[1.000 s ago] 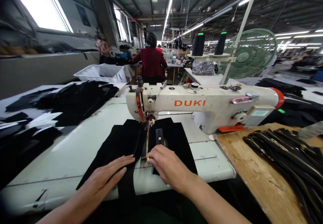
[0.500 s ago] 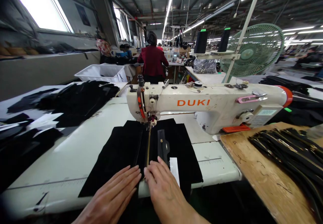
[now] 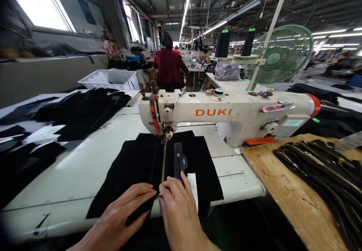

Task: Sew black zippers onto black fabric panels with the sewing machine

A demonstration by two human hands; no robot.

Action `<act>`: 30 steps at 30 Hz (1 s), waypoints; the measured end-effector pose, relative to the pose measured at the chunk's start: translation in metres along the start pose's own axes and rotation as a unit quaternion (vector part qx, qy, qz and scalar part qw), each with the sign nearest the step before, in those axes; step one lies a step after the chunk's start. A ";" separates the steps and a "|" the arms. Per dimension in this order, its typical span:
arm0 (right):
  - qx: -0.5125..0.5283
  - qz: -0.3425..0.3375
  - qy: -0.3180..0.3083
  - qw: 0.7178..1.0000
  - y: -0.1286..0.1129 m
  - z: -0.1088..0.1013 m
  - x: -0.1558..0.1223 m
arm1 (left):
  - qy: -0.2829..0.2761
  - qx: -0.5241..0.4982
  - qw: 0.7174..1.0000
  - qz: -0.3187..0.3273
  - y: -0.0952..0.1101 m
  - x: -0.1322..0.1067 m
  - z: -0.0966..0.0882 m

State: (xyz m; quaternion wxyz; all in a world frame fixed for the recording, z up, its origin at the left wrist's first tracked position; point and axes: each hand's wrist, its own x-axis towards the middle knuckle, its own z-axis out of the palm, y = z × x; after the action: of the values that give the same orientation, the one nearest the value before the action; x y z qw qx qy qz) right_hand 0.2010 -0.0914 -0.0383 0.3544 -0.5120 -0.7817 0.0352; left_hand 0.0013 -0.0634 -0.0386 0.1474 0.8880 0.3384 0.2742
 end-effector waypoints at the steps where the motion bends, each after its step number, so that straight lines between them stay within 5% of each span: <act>1: 0.005 0.002 0.000 1.000 0.000 -0.001 0.000 | 0.004 -0.009 1.000 -0.006 0.000 0.000 0.000; 9: -0.085 -0.145 -0.006 0.986 0.001 -0.003 -0.007 | 0.029 -0.066 0.997 -0.008 0.001 0.003 0.000; 12: -0.041 -0.118 -0.030 0.992 0.004 -0.007 -0.006 | 0.009 -0.086 0.996 -0.010 0.002 0.003 0.002; 18: 0.068 0.047 -0.064 0.995 0.008 -0.015 -0.009 | -0.032 -0.105 0.994 -0.004 0.005 0.013 0.001; 30: 0.089 -0.041 -0.024 0.995 0.013 -0.004 0.004 | 0.001 -0.061 0.998 -0.023 -0.007 -0.003 0.008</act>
State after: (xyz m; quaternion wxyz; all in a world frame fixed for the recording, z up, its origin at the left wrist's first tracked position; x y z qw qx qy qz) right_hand 0.2121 -0.0829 -0.0387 0.3811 -0.4450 -0.8038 0.1025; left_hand 0.0003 -0.0613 -0.0496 0.2076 0.8691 0.3412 0.2917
